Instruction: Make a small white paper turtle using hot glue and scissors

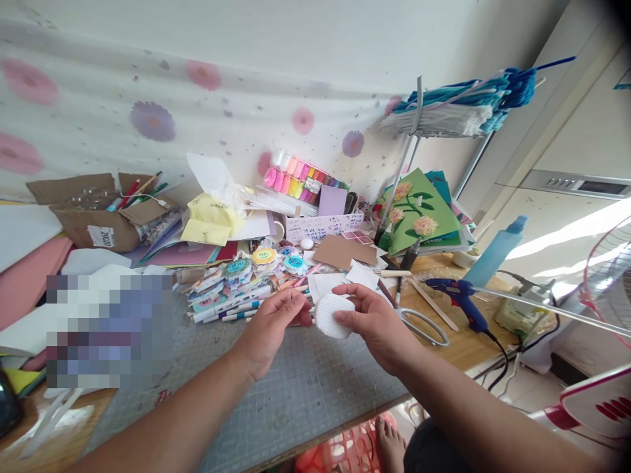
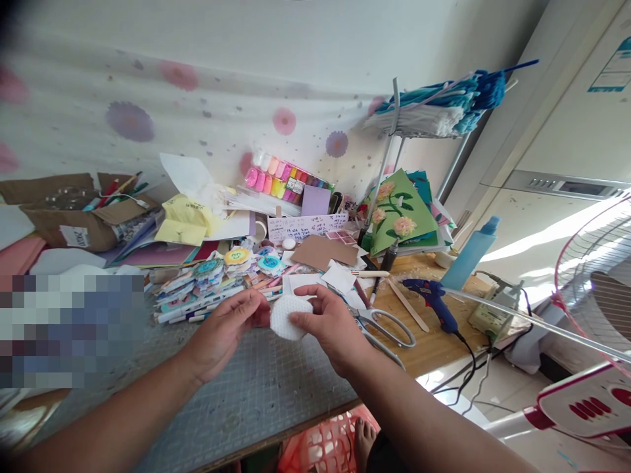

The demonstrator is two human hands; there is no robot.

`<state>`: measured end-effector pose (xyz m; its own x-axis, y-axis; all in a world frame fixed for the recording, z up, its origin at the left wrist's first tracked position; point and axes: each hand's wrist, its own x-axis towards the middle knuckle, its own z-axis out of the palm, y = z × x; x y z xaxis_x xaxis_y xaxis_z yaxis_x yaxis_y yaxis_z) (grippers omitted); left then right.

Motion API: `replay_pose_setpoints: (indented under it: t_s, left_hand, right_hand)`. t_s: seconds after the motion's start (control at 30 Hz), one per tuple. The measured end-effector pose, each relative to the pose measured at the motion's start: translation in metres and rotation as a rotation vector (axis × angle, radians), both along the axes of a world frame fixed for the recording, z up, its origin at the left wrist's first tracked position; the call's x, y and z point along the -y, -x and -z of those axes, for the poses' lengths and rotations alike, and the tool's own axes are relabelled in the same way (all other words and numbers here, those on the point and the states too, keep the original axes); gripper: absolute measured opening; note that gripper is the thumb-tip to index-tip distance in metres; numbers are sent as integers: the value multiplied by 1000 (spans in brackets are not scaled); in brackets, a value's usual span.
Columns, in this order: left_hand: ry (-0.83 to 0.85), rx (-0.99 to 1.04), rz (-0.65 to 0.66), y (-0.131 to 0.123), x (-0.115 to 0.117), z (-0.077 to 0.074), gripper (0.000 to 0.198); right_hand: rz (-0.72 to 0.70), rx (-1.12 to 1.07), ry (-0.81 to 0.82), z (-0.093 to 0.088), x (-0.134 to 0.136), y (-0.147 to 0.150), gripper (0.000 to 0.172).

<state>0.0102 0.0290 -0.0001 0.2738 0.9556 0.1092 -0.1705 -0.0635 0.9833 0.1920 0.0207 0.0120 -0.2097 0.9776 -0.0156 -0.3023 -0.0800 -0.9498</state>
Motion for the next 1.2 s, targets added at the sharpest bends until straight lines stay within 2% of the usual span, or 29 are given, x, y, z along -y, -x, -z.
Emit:
replay_pose_setpoints:
  t_s: [0.13,0.23,0.37,0.57,0.73,0.9,0.97,1.03,1.2]
  left_hand:
    - [-62,-130,66,1,3,-1,35]
    - [-60,-195,104,0,5,-1,33]
    - [-32,-242,90,-1,5,1,26]
    - [-70,-283,60,-1,5,0,26]
    - [-80,-258,-86,-2,-3,4,34]
    - [-91,-331,-307,11,-9,1,44]
    - [-114,-368,-358,23,1,-4,47]
    - [-129,-401,-378,35,21,-7,46]
    - [-142,-507,-437,56,90,3,41]
  right_hand:
    - [27,9,-9,1,-1,-1,42]
    - [37,20,-13,1,0,1,43]
    - [40,39,-13,2,0,3,42]
    - [25,41,-11,2,0,5,42]
    - [108,55,-45,-2,-5,-3,45]
    - [293,86,-61,-9,-15,-41,42]
    - [305,110,-55,-11,-14,-53,39]
    - [262,151,-58,-10,-9,-55,39]
    - [17,328,-117,3,5,-17,35]
